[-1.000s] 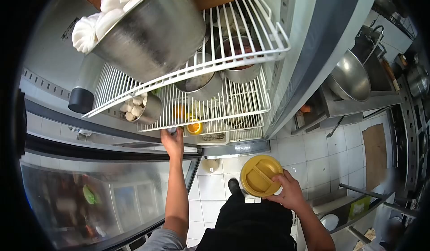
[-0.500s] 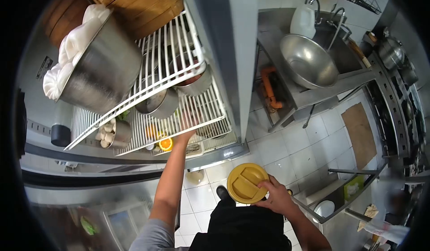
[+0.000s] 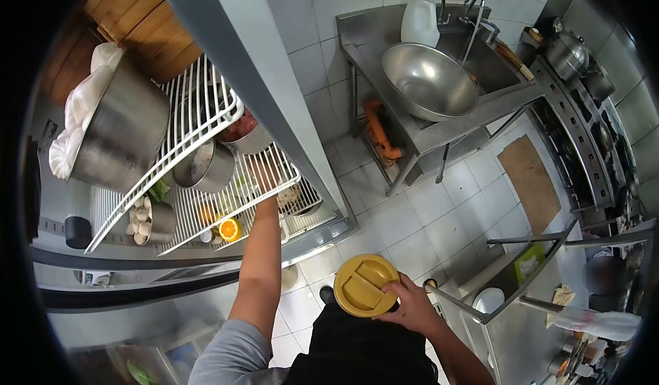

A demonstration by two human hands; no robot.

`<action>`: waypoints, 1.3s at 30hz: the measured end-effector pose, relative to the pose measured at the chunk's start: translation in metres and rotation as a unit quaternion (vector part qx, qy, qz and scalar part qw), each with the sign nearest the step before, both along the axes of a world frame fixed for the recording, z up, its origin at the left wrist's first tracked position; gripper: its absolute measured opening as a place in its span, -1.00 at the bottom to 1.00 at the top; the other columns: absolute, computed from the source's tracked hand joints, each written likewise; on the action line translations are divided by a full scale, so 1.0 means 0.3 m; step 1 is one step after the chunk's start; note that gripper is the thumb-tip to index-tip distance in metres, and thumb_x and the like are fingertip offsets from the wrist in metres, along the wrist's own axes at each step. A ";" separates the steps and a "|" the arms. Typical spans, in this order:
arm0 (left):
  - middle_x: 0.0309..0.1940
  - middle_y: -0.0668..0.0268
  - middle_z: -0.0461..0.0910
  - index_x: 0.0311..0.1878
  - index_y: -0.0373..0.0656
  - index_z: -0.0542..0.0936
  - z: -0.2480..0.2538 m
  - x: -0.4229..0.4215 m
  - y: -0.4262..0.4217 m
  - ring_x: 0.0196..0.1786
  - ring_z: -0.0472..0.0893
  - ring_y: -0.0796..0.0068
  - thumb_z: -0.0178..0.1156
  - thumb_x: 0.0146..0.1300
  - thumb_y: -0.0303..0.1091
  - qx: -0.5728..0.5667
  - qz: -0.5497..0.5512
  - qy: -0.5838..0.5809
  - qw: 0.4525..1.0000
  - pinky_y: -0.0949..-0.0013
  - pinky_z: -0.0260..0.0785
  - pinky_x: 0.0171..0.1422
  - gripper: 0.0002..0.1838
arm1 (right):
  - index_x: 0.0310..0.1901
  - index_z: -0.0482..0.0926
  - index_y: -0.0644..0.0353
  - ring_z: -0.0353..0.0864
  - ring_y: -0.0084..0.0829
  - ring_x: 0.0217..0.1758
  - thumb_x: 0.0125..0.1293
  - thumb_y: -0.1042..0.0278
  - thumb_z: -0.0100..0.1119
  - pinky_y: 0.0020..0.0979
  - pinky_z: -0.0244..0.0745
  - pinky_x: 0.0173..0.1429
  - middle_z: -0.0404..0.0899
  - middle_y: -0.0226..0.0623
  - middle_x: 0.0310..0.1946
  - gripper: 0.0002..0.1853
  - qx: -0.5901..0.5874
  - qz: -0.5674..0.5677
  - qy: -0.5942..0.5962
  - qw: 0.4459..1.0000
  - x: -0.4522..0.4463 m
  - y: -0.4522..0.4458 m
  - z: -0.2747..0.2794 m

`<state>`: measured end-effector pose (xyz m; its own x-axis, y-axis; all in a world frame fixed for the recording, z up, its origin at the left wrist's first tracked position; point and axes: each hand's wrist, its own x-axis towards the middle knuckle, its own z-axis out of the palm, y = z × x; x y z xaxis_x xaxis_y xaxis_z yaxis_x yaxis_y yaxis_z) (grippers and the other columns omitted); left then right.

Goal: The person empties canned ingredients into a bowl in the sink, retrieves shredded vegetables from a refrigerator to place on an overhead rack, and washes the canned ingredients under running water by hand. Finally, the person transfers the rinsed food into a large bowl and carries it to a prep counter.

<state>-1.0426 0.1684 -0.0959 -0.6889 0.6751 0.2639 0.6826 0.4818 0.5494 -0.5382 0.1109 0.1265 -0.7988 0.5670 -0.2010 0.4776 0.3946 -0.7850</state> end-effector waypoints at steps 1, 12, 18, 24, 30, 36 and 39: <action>0.07 -0.02 0.56 0.22 -0.32 0.47 -0.019 0.004 -0.010 0.07 0.58 0.03 0.23 0.39 -0.35 0.038 -0.007 -0.028 0.999 0.13 0.46 0.18 -0.59 | -0.03 0.49 0.09 0.59 0.02 0.18 -0.13 0.09 0.68 -0.14 0.56 0.21 0.46 -0.06 0.18 -0.33 -0.002 0.000 0.020 1.000 -0.003 0.001 -0.008; 0.02 0.11 0.44 -0.19 -0.37 0.50 0.416 0.394 -0.347 0.10 0.53 0.24 0.35 0.15 -0.63 0.285 0.043 -0.244 0.926 0.24 0.49 0.14 -0.78 | -0.02 0.49 0.10 0.59 0.03 0.17 -0.14 0.15 0.67 -0.14 0.57 0.19 0.47 -0.05 0.19 -0.34 0.048 0.024 0.060 0.997 -0.141 0.046 -0.023; 0.10 -0.05 0.43 -0.28 -0.30 0.52 0.516 0.490 -0.688 0.16 0.51 -0.05 0.46 -0.04 -0.60 0.148 0.044 -0.142 0.978 0.16 0.40 0.19 -0.70 | -0.01 0.53 0.14 0.60 0.03 0.13 -0.14 0.14 0.66 -0.15 0.57 0.15 0.49 -0.02 0.13 -0.34 0.063 0.023 0.082 0.994 -0.294 0.069 -0.070; 0.31 -0.11 0.36 -0.26 -0.29 0.56 0.638 0.599 -1.024 0.35 0.41 -0.14 0.49 -0.08 -0.55 0.130 0.031 -0.112 0.985 0.10 0.33 0.34 -0.67 | 0.07 0.45 0.15 0.58 0.09 0.07 -0.10 0.20 0.64 -0.09 0.57 0.06 0.49 0.00 0.05 -0.30 0.104 0.015 0.115 0.988 -0.523 0.078 -0.093; 0.42 -0.19 0.25 -0.20 -0.25 0.67 0.720 0.666 -1.259 0.43 0.36 -0.17 0.53 -0.11 -0.52 0.094 0.028 -0.072 0.993 0.06 0.33 0.38 -0.65 | 0.13 0.41 0.17 0.58 0.11 0.06 -0.02 0.25 0.60 -0.06 0.56 0.06 0.48 0.02 0.05 -0.30 0.149 -0.017 0.139 0.979 -0.788 0.061 -0.107; 0.42 -0.20 0.25 -0.22 -0.25 0.66 0.760 0.680 -1.317 0.42 0.37 -0.19 0.56 -0.14 -0.50 0.106 0.002 -0.101 0.989 0.07 0.36 0.36 -0.64 | 0.22 0.41 0.25 0.55 0.10 0.15 0.11 0.27 0.48 -0.05 0.51 0.19 0.51 0.14 0.09 -0.34 0.185 -0.076 0.042 0.979 -1.059 0.150 -0.194; 0.42 -0.20 0.25 -0.22 -0.25 0.66 0.747 0.679 -1.319 0.41 0.38 -0.20 0.57 -0.15 -0.49 0.113 -0.018 -0.107 0.988 0.07 0.36 0.35 -0.63 | 0.28 0.41 0.16 0.51 0.14 0.20 0.15 0.31 0.41 -0.03 0.47 0.27 0.51 0.08 0.17 -0.36 0.246 -0.062 0.107 0.961 -1.155 0.223 -0.270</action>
<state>-0.8390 -0.2271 0.1282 -0.7221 0.6403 0.2618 0.5533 0.3074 0.7742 -0.8846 0.1778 0.0455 -0.7125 0.6446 0.2773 0.3937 0.6943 -0.6025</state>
